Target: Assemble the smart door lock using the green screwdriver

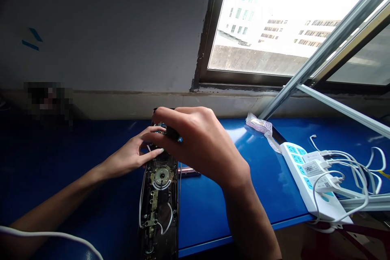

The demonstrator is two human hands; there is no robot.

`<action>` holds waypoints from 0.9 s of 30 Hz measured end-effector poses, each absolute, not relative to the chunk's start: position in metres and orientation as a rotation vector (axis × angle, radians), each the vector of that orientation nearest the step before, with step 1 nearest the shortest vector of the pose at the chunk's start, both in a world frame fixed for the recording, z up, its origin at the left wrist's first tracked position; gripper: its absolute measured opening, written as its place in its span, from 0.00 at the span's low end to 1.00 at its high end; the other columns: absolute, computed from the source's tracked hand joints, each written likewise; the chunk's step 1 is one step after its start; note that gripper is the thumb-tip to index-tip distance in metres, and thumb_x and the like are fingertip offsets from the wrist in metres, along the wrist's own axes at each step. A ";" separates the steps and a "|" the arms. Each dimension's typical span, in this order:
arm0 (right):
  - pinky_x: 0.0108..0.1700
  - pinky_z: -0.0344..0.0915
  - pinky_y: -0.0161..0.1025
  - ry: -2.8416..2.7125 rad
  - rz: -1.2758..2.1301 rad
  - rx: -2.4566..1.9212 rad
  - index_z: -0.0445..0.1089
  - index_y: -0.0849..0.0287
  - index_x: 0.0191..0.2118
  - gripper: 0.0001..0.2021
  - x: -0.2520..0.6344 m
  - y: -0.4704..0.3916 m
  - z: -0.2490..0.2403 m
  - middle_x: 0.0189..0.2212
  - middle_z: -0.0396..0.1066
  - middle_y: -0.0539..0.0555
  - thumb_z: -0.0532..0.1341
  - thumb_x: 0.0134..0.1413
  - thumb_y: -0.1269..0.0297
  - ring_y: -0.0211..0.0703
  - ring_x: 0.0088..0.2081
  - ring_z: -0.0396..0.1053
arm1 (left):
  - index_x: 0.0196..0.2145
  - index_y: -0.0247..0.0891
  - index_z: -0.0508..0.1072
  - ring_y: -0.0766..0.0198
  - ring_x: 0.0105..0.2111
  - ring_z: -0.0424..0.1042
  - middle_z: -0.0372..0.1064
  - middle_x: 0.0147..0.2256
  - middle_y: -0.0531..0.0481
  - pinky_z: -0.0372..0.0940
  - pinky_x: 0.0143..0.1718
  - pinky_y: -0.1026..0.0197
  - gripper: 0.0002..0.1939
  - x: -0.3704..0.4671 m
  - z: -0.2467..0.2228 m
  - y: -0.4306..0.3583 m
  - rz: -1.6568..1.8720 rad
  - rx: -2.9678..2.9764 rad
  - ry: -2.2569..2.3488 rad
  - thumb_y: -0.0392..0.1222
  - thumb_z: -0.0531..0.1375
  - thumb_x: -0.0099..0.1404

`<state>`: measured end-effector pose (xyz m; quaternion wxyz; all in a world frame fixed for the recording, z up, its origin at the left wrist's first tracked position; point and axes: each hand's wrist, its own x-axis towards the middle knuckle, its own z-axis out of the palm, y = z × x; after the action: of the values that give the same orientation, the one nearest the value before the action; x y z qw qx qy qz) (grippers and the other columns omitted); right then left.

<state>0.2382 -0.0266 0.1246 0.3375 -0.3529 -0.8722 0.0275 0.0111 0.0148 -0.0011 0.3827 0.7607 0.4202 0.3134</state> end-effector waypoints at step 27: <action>0.38 0.71 0.34 -2.322 0.108 -0.825 0.72 0.61 0.54 0.21 0.245 -0.020 0.126 0.43 0.79 0.52 0.67 0.54 0.75 0.36 0.37 0.75 | 0.50 0.41 0.78 0.58 0.48 0.72 0.69 0.49 0.45 0.72 0.51 0.53 0.10 0.006 0.021 0.007 0.930 2.536 1.020 0.41 0.61 0.74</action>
<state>0.2446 -0.0205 0.1260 0.3311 -0.3156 -0.8883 0.0413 0.0063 0.0067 0.0208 0.1265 0.8713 0.3504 0.3195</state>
